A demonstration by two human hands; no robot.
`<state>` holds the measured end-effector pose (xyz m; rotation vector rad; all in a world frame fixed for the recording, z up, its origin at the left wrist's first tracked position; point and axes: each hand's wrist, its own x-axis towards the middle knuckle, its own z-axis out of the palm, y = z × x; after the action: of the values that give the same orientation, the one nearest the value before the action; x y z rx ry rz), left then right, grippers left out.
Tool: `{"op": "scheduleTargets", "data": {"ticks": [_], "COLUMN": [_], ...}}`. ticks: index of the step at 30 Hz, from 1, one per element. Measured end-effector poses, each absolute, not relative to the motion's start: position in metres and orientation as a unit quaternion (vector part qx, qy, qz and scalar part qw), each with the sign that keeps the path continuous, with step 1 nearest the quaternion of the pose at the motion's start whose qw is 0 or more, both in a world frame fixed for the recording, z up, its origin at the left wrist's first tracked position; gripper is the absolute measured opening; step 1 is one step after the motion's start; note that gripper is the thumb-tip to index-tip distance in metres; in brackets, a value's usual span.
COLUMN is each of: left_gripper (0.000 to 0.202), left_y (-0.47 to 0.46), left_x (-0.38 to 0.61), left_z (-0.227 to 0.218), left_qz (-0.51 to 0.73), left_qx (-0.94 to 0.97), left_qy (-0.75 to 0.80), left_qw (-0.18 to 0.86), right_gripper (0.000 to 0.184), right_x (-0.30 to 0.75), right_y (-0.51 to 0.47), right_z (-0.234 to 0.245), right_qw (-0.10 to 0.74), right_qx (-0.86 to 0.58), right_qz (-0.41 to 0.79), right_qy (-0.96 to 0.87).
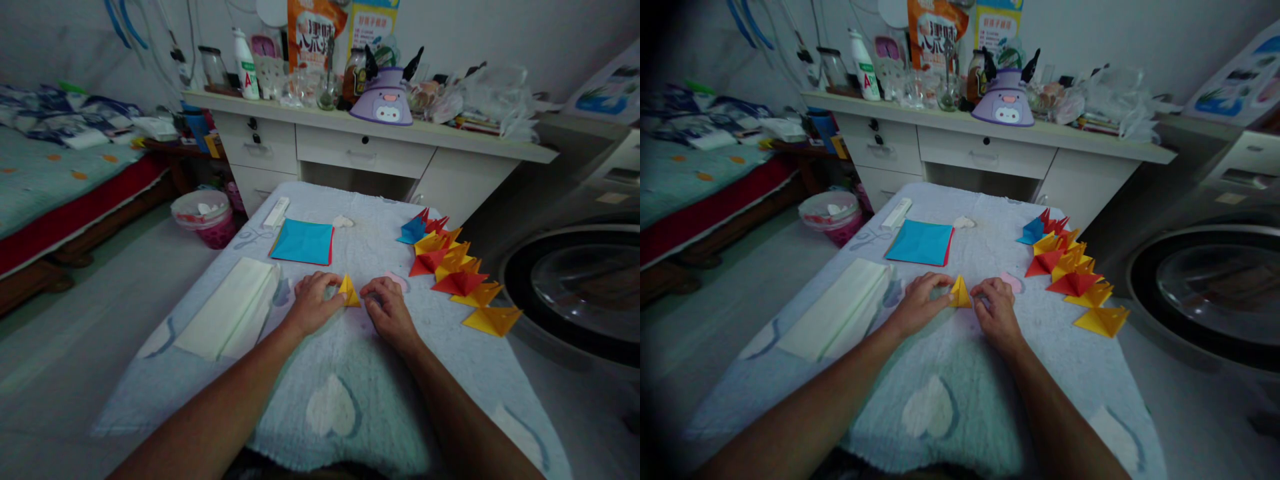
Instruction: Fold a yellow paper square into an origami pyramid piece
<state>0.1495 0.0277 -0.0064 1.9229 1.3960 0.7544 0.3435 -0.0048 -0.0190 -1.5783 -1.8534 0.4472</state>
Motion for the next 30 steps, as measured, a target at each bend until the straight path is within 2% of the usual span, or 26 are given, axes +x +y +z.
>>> {"op": "scheduleTargets", "data": {"ticks": [4, 8, 12, 14, 16, 20, 26, 30], "left_gripper": [0.026, 0.026, 0.047, 0.052, 0.042, 0.005, 0.008, 0.007], "left_y": [0.035, 0.037, 0.034, 0.032, 0.032, 0.032, 0.031, 0.029], "left_x": [0.148, 0.15, 0.153, 0.155, 0.156, 0.156, 0.159, 0.161], "left_z": [-0.017, -0.022, -0.02, -0.019, -0.019, -0.016, -0.012, -0.013], "left_qz": [0.35, 0.349, 0.317, 0.312, 0.307, 0.271, 0.265, 0.269], "left_qx": [0.69, 0.693, 0.717, 0.728, 0.742, 0.778, 0.793, 0.803], "left_qy": [0.518, 0.524, 0.526, 0.516, 0.499, 0.479, 0.468, 0.461], "left_qw": [0.363, 0.351, 0.329, 0.328, 0.327, 0.302, 0.286, 0.265], "right_gripper": [0.018, 0.019, 0.009, 0.006, 0.006, 0.005, 0.01, 0.005], "right_x": [0.342, 0.343, 0.341, 0.34, 0.339, 0.34, 0.339, 0.333], "right_y": [-0.005, -0.005, -0.006, -0.008, -0.009, -0.008, -0.009, -0.012], "right_z": [-0.016, -0.017, -0.018, -0.019, -0.019, -0.018, -0.013, -0.009], "right_qw": [0.324, 0.304, 0.276, 0.261, 0.252, 0.267, 0.398, 0.422], "right_qx": [-0.597, -0.592, -0.596, -0.602, -0.603, -0.593, -0.551, -0.532], "right_qz": [0.183, 0.177, 0.169, 0.163, 0.157, 0.16, 0.157, 0.16], "right_qy": [-0.711, -0.725, -0.735, -0.737, -0.74, -0.743, -0.717, -0.717]}}
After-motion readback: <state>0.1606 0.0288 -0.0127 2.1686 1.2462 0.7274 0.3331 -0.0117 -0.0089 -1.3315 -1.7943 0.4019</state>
